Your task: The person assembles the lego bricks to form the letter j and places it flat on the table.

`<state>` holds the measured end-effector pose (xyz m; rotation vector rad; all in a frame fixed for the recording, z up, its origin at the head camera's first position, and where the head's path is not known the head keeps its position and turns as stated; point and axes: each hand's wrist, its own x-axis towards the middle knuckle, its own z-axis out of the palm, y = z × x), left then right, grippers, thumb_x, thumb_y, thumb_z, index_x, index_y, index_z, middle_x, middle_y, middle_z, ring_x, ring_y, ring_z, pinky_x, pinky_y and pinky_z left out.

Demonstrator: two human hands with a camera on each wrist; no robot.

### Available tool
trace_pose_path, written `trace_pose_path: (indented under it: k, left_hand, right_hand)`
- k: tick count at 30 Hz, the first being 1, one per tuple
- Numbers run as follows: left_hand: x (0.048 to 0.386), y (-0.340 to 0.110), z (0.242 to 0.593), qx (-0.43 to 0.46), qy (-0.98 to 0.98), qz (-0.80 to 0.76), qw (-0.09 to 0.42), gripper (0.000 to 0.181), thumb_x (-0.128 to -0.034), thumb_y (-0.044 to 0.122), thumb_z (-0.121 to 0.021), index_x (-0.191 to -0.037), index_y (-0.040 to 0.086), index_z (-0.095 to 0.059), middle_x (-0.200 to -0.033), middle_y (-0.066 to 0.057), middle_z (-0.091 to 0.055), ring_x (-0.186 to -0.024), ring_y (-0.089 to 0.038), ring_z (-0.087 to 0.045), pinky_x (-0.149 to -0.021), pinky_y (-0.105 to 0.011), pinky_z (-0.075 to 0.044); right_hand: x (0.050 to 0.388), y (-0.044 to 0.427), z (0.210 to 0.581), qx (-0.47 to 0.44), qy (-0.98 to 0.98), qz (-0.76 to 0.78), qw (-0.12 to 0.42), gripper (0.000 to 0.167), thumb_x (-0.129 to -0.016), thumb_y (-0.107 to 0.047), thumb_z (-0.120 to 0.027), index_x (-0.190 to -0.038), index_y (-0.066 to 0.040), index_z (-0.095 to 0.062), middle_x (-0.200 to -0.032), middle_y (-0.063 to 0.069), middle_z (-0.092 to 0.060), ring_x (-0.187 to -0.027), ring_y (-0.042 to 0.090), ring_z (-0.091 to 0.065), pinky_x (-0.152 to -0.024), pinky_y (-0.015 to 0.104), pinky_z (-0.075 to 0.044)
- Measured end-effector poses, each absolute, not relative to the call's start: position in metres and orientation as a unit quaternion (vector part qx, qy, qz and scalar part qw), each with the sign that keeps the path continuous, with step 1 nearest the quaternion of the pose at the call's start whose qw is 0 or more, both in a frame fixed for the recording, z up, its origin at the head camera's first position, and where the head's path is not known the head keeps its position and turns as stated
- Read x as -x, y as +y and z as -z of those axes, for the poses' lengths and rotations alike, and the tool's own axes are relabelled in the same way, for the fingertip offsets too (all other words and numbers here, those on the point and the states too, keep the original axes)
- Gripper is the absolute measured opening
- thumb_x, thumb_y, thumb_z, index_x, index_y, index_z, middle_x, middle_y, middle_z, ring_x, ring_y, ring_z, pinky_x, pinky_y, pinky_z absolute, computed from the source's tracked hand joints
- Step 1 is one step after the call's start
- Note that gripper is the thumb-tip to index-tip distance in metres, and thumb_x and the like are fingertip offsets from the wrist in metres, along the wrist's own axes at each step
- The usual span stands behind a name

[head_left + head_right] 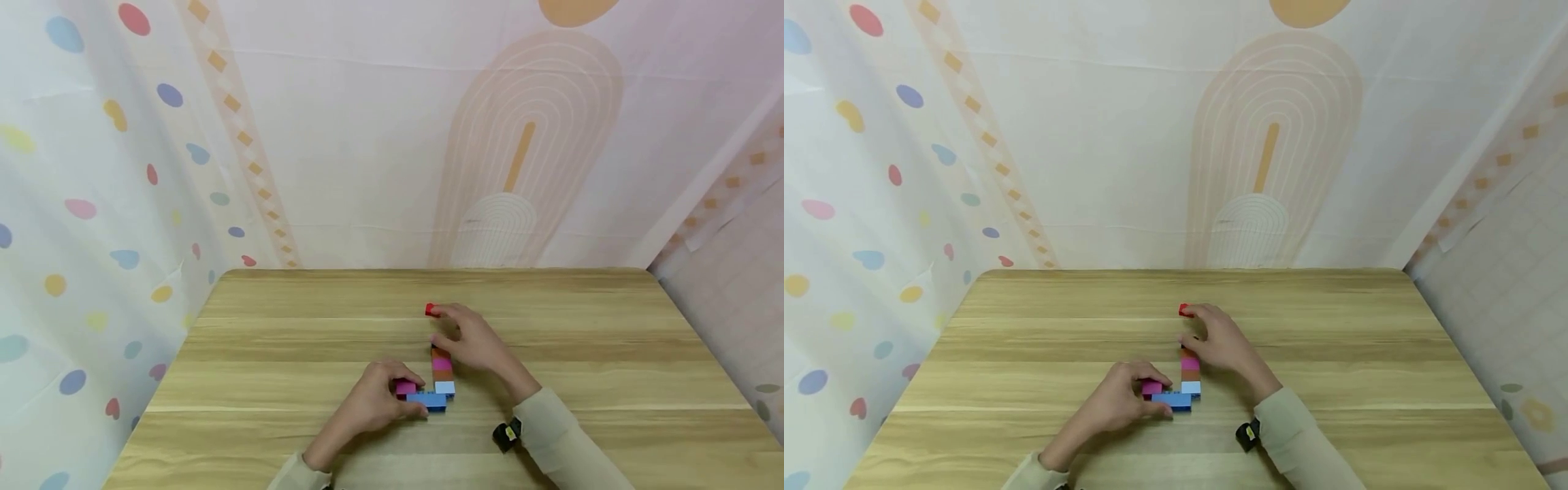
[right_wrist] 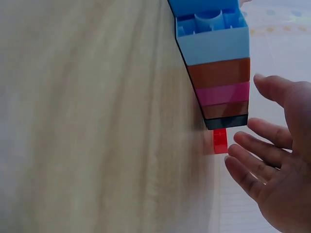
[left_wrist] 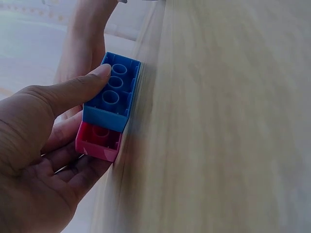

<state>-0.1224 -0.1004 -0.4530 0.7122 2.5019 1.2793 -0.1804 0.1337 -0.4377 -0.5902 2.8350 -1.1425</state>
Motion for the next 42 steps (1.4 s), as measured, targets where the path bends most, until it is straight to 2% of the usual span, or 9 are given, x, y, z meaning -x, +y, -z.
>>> trace_pose_path:
  k: [5, 11, 15, 27, 38, 42]
  left_hand:
    - [0.123, -0.101, 0.452, -0.239, 0.858, -0.436, 0.126, 0.032, -0.0743, 0.030, -0.094, -0.102, 0.020, -0.080, -0.098, 0.009, -0.071, -0.086, -0.007, -0.056, -0.074, -0.021, -0.048]
    - [0.123, -0.100, 0.452, -0.234, 0.856, -0.442, 0.132, 0.031, -0.0745, 0.029, -0.094, -0.101, 0.020, -0.080, -0.098, 0.009, -0.073, -0.086, -0.007, -0.058, -0.073, -0.022, -0.049]
    - [0.122, -0.100, 0.452, -0.228, 0.855, -0.446, 0.136, 0.031, -0.0749, 0.028, -0.093, -0.102, 0.020, -0.080, -0.098, 0.009, -0.074, -0.085, -0.007, -0.058, -0.072, -0.022, -0.049]
    - [0.124, -0.100, 0.453, -0.226, 0.855, -0.446, 0.136, 0.031, -0.0750, 0.028, -0.093, -0.102, 0.020, -0.080, -0.099, 0.009, -0.074, -0.086, -0.008, -0.058, -0.073, -0.022, -0.049]
    - [0.123, -0.102, 0.454, -0.226, 0.851, -0.455, 0.135, 0.031, -0.0749, 0.027, -0.093, -0.102, 0.020, -0.080, -0.099, 0.009, -0.074, -0.085, -0.008, -0.058, -0.072, -0.021, -0.049]
    - [0.123, -0.102, 0.454, -0.225, 0.851, -0.456, 0.133, 0.031, -0.0749, 0.027, -0.093, -0.102, 0.020, -0.080, -0.099, 0.009, -0.074, -0.085, -0.008, -0.058, -0.071, -0.021, -0.049]
  right_hand:
    - [0.184, 0.133, 0.438, 0.169, 0.917, 0.357, 0.054, 0.073, -0.096, -0.045, -0.070, -0.156, -0.015, -0.042, -0.160, 0.010, -0.044, -0.150, 0.036, -0.039, -0.119, 0.059, -0.034]
    - [0.186, 0.136, 0.439, 0.163, 0.912, 0.365, 0.091, 0.092, -0.096, -0.062, -0.061, -0.164, -0.015, -0.020, -0.163, 0.003, -0.041, -0.153, 0.032, -0.034, -0.121, 0.060, -0.029]
    - [0.186, 0.137, 0.440, 0.172, 0.911, 0.361, 0.098, 0.093, -0.098, -0.060, -0.058, -0.165, -0.013, -0.014, -0.163, 0.001, -0.042, -0.154, 0.031, -0.032, -0.121, 0.061, -0.028]
    - [0.175, 0.140, 0.437, 0.173, 0.913, 0.356, 0.100, 0.092, -0.098, -0.053, -0.064, -0.165, -0.013, -0.015, -0.162, 0.001, -0.043, -0.155, 0.031, -0.030, -0.122, 0.061, -0.028]
    - [0.166, 0.143, 0.434, 0.174, 0.918, 0.338, 0.110, 0.091, -0.095, -0.065, -0.061, -0.163, -0.015, -0.026, -0.162, 0.005, -0.044, -0.152, 0.034, -0.036, -0.120, 0.061, -0.031]
    - [0.163, 0.144, 0.432, 0.181, 0.916, 0.339, 0.111, 0.090, -0.095, -0.065, -0.060, -0.162, -0.014, -0.027, -0.162, 0.006, -0.043, -0.151, 0.034, -0.037, -0.119, 0.061, -0.032]
